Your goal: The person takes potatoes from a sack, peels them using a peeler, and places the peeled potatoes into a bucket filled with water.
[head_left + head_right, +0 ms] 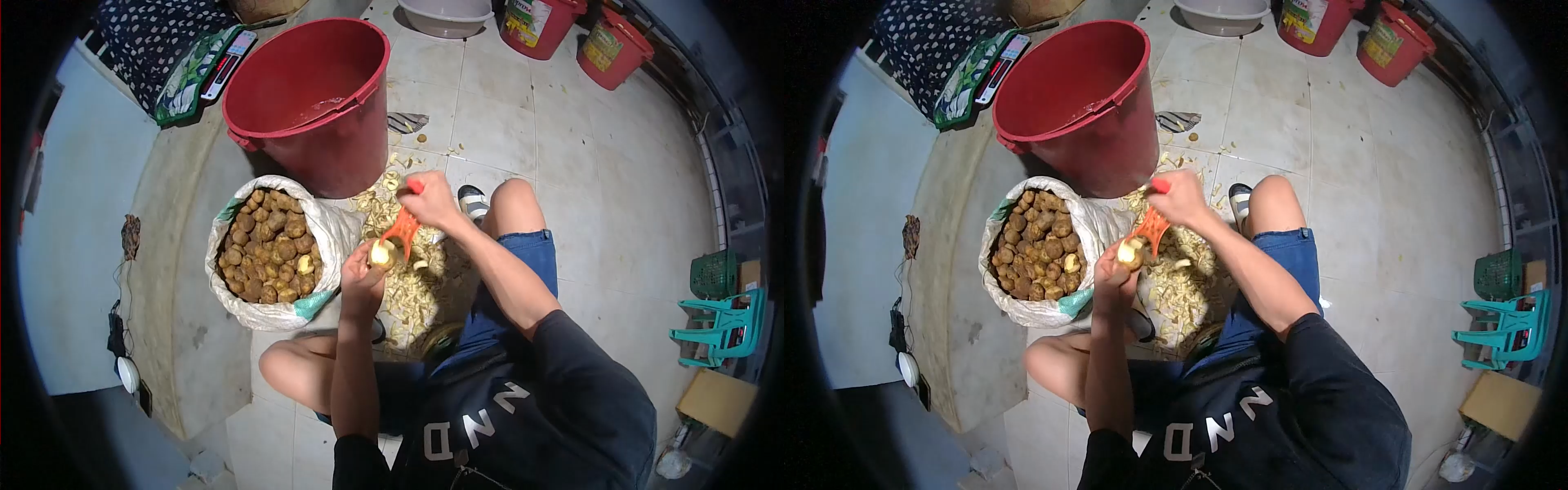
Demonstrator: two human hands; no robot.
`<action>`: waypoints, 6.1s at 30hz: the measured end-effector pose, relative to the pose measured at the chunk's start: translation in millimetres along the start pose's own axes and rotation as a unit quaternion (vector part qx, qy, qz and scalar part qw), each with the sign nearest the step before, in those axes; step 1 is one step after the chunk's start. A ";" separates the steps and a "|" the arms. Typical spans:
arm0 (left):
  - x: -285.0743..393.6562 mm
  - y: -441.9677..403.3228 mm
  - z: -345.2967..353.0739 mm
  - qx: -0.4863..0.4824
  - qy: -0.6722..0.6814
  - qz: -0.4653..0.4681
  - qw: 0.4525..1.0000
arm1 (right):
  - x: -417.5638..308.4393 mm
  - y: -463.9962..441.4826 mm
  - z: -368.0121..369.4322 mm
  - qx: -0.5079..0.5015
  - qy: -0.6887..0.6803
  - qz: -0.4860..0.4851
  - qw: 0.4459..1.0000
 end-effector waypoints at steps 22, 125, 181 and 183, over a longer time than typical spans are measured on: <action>12.8 10.4 22.7 -0.020 0.031 0.005 0.999 | -30.6 11.4 -9.1 0.008 -0.020 -0.105 0.994; 16.5 15.6 44.4 0.040 0.135 0.024 0.990 | -36.6 2.7 -11.0 -0.011 0.111 -0.081 0.990; 17.7 10.6 36.1 0.052 0.040 0.057 0.996 | -30.5 -3.9 -32.6 0.066 0.165 -0.079 0.981; 19.6 11.8 34.6 0.050 0.014 0.045 0.998 | -29.2 -3.9 -29.4 0.055 0.160 -0.078 0.982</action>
Point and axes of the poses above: each hand's wrist, its own y-axis away from the middle knuckle, its own z-axis out of the palm, x = y × z, the point moved 9 cm from there along -y, towards the middle knuckle, and after that the axes turned 7 degrees about z, right-handed, at the moved point
